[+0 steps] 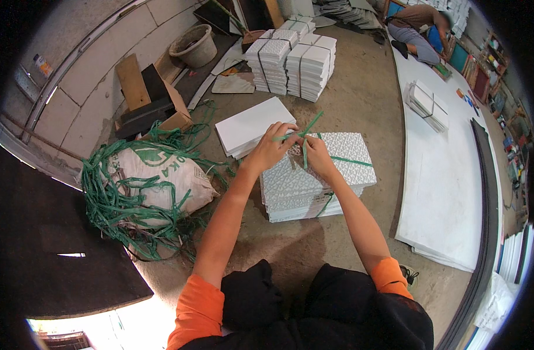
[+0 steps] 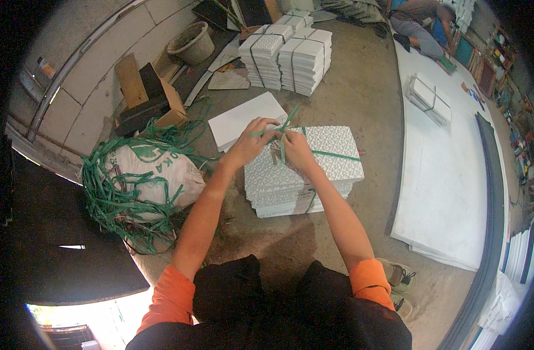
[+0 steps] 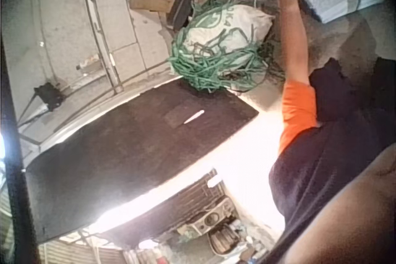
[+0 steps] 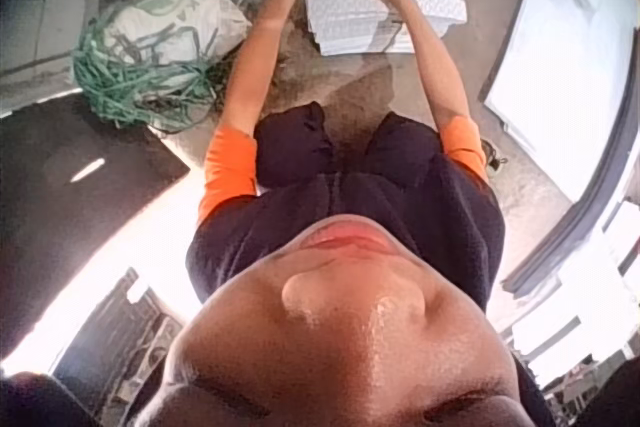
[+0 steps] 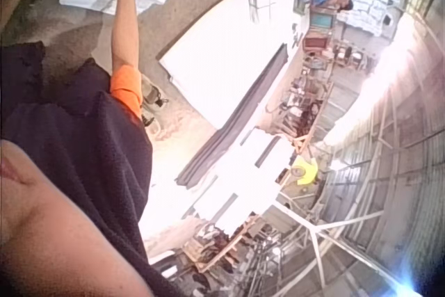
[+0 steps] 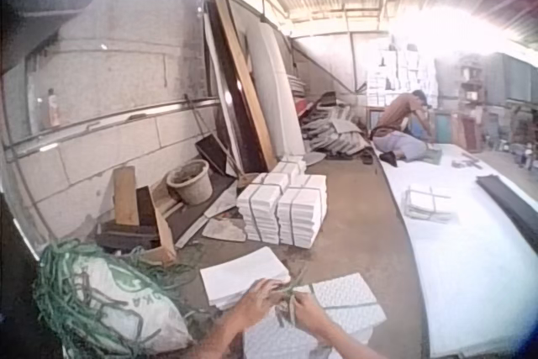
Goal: The person gathers white rectangular boards and stacks them into a pile. They then use a green plastic strap to wrap around the stack, securing it by tying a knot. The person uses red-handled scissors to trim the excess strap length. Finally, they place the secured bundle onto a larger stack of similar packages.
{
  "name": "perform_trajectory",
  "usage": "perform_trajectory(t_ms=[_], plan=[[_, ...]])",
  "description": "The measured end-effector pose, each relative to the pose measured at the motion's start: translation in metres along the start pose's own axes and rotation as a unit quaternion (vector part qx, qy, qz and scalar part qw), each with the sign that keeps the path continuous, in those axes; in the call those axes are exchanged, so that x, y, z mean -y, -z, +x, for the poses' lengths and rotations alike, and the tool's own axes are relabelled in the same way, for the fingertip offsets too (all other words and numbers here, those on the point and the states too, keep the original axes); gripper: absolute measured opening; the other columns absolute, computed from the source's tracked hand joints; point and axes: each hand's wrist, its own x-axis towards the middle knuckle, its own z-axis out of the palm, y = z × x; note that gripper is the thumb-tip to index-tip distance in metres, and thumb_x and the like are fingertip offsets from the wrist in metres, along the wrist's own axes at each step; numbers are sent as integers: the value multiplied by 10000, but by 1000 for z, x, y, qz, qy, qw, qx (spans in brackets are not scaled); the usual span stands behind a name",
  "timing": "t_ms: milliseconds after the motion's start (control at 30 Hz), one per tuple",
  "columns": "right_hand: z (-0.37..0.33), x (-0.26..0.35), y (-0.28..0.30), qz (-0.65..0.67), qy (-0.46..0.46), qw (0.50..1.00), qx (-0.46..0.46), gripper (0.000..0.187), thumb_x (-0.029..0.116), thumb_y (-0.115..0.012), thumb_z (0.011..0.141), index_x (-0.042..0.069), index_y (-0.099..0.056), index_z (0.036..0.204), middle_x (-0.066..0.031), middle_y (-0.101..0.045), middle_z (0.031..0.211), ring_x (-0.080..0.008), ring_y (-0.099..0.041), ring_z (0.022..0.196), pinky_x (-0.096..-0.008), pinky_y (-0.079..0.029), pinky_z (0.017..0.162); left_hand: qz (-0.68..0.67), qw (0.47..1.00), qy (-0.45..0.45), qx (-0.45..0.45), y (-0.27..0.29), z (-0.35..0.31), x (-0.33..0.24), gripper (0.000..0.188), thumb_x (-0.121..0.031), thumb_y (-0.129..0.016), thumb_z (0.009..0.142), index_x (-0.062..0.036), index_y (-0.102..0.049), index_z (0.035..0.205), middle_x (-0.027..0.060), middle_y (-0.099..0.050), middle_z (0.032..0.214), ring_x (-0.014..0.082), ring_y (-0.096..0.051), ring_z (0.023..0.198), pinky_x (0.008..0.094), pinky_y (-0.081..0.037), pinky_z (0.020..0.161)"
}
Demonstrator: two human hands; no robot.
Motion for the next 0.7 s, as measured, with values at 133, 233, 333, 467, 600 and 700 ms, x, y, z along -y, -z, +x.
perform_trajectory(t_ms=[133, 233, 333, 467, 600, 700], plan=[[9, -12, -4, -102, 62, 992, -36, 214, 154, -458, 844, -46, -529, 817, -230, -550, 665, -330, -526, 570, -389, -407, 541, 60, 995, -54, -61, 2, -10, -3, 339, -272, -593, 788, -4, -521, 983, 156, -522, 861, 315, -501, 923, 385, -414, 789], [14, -19, -3, -223, 166, 958, -63, 167, 120, -440, 835, -35, -502, 829, -237, -540, 671, -372, -537, 612, -416, -413, 558, 109, 994, -10, -21, 1, -15, -4, 279, -233, -617, 768, -10, -535, 915, 135, -529, 874, 315, -535, 837, 388, -442, 709], [20, -28, -2, -271, 183, 943, -68, 141, 103, -437, 825, -24, -497, 838, -231, -537, 672, -380, -546, 643, -426, -418, 577, 124, 988, -37, -79, -4, -16, -7, 228, -204, -608, 768, -12, -527, 859, 121, -515, 805, 331, -527, 737, 394, -425, 645], [14, 3, 4, -139, -26, 990, -20, 163, 127, -502, 790, -19, -549, 843, -217, -541, 666, -358, -555, 649, -438, -434, 623, 57, 994, 22, -92, -5, -10, -7, 216, -209, -603, 777, 3, -564, 794, 142, -538, 769, 316, -550, 731, 388, -426, 612], [-9, 24, 21, -181, 26, 981, 62, 187, 138, -561, 766, -31, -576, 846, -206, -547, 661, -349, -557, 654, -445, -438, 684, -33, 985, 162, -48, -9, -4, 1, 218, -204, -583, 794, 14, -573, 776, 138, -555, 735, 255, -539, 671, 336, -409, 598], [-11, 13, 23, -241, 325, 912, -69, 165, 119, -555, 788, -29, -565, 858, -198, -567, 693, -351, -562, 670, -418, -437, 676, -60, 983, 163, 55, -8, 1, 9, 238, -229, -568, 813, 10, -575, 812, 121, -575, 745, 183, -528, 651, 306, -407, 609]])
